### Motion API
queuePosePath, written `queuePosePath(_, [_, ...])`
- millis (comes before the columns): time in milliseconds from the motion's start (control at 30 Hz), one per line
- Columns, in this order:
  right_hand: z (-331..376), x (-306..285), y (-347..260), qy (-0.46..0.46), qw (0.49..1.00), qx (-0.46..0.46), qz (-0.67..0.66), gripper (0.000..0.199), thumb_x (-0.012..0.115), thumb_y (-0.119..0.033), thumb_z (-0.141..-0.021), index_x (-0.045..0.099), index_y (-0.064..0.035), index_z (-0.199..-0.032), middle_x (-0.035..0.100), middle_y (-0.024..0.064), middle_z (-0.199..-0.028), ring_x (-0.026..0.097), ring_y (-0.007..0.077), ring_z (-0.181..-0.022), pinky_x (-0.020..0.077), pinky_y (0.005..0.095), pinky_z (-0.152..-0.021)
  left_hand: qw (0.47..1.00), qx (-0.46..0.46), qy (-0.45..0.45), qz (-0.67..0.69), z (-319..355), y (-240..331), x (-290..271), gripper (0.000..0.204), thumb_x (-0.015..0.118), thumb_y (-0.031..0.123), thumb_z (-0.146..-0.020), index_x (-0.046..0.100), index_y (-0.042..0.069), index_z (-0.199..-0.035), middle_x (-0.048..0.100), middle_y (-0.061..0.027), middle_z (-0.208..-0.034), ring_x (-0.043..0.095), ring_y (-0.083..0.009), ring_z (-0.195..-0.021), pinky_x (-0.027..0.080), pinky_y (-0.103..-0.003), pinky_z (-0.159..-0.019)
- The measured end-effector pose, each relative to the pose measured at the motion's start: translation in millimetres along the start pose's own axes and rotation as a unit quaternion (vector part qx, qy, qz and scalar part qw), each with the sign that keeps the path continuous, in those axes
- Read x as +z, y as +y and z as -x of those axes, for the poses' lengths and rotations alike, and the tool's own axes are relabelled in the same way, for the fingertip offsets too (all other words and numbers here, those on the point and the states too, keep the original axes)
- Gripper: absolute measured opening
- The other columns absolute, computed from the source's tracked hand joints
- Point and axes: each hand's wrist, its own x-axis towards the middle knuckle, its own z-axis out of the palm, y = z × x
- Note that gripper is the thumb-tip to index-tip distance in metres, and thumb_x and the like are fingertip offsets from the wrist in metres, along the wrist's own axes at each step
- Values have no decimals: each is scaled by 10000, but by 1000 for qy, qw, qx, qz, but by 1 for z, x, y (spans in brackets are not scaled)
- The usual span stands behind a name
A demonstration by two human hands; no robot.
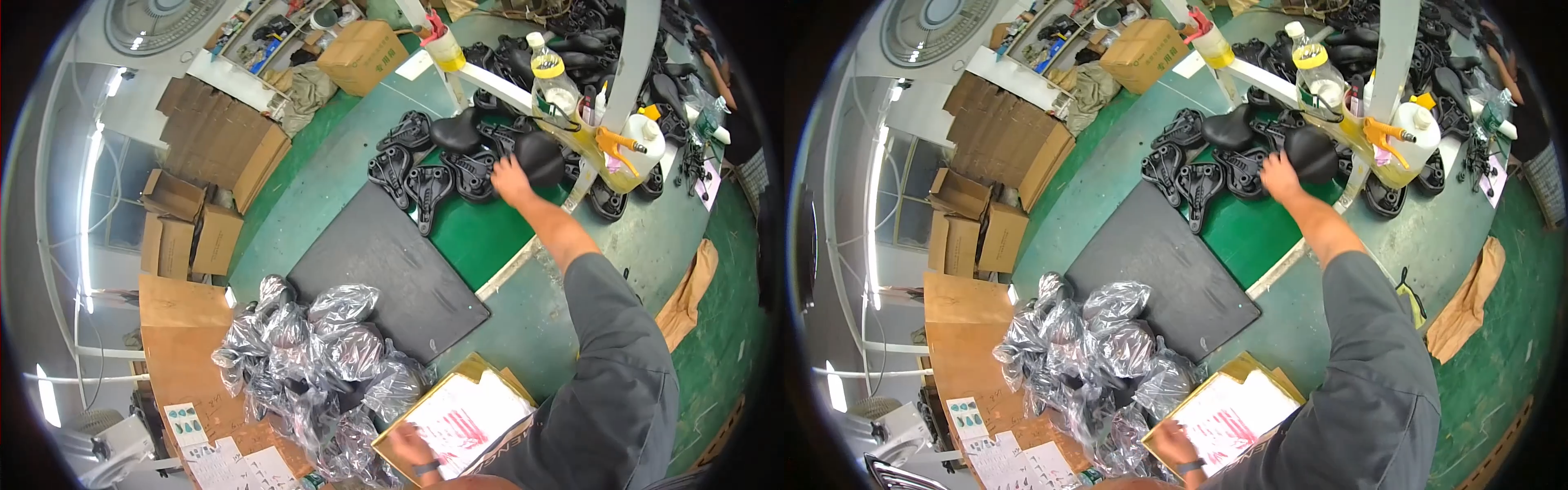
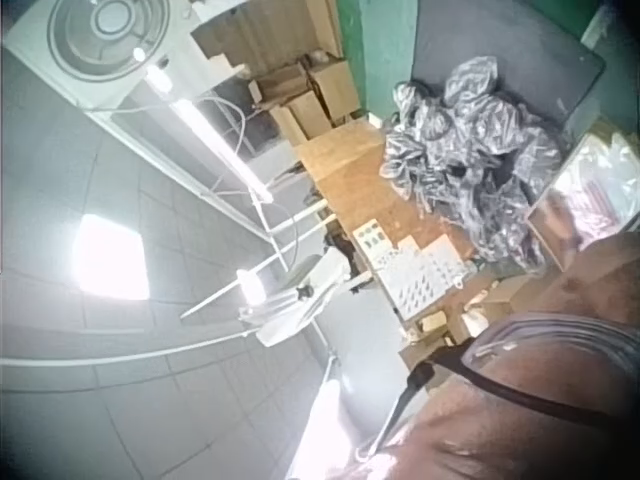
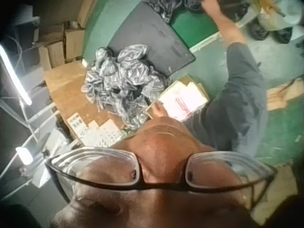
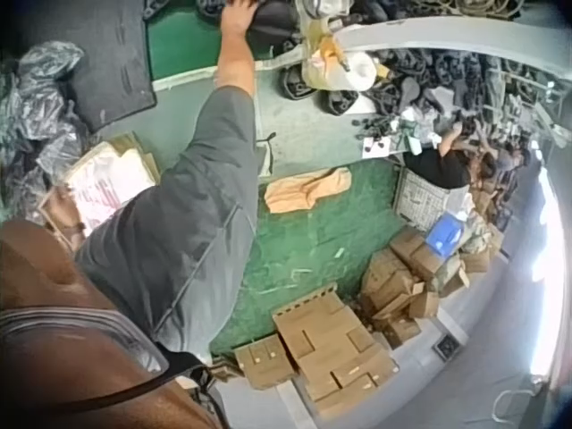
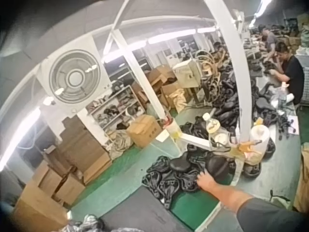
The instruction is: Assemble a cardboard box and pack bicycle seats into individual plastic bags.
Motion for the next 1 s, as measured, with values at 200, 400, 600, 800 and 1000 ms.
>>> queuePosePath(200, [171,-90,-13,91,966,9,-243,195,743,-144,-790,684,-87,-967,650,138,-1079,631,338,-1063,583,433,-835,950,127,-240,-157,133,-6,102,235,797,339,-935,751,111,-967,757,-111,-803,741,-284,-727,571,-406,-666])
queuePosePath(400, [319,-146,-32,77,909,111,-395,400,714,-156,-869,673,-68,-1257,732,178,-1078,707,380,-1033,586,492,-894,953,74,-269,-121,141,-42,116,292,745,356,-970,734,64,-971,742,-136,-821,701,-308,-737,558,-422,-717])
queuePosePath(600, [411,-51,-37,-85,711,372,-590,721,806,-243,-818,561,2,-1451,621,253,-1433,592,418,-1332,486,461,-1126,968,50,-242,35,140,-59,121,284,640,264,-1035,728,-5,-1015,686,-104,-733,655,-217,-626,535,-358,-610])
queuePosePath(800, [426,12,71,7,782,445,-437,674,738,-197,-866,526,18,-1469,607,276,-1430,585,438,-1329,479,492,-1125,910,-223,-232,262,161,-55,94,169,550,90,-1011,637,-27,-1095,678,-119,-912,717,-243,-706,613,-316,-602])
queuePosePath(1000, [338,-28,189,8,904,304,-302,692,623,-13,-881,426,1,-1544,540,190,-1520,607,401,-1278,531,463,-1060,857,-347,-185,333,165,-55,57,152,574,81,-1004,606,-3,-1127,693,-136,-1037,744,-279,-901,652,-360,-757])
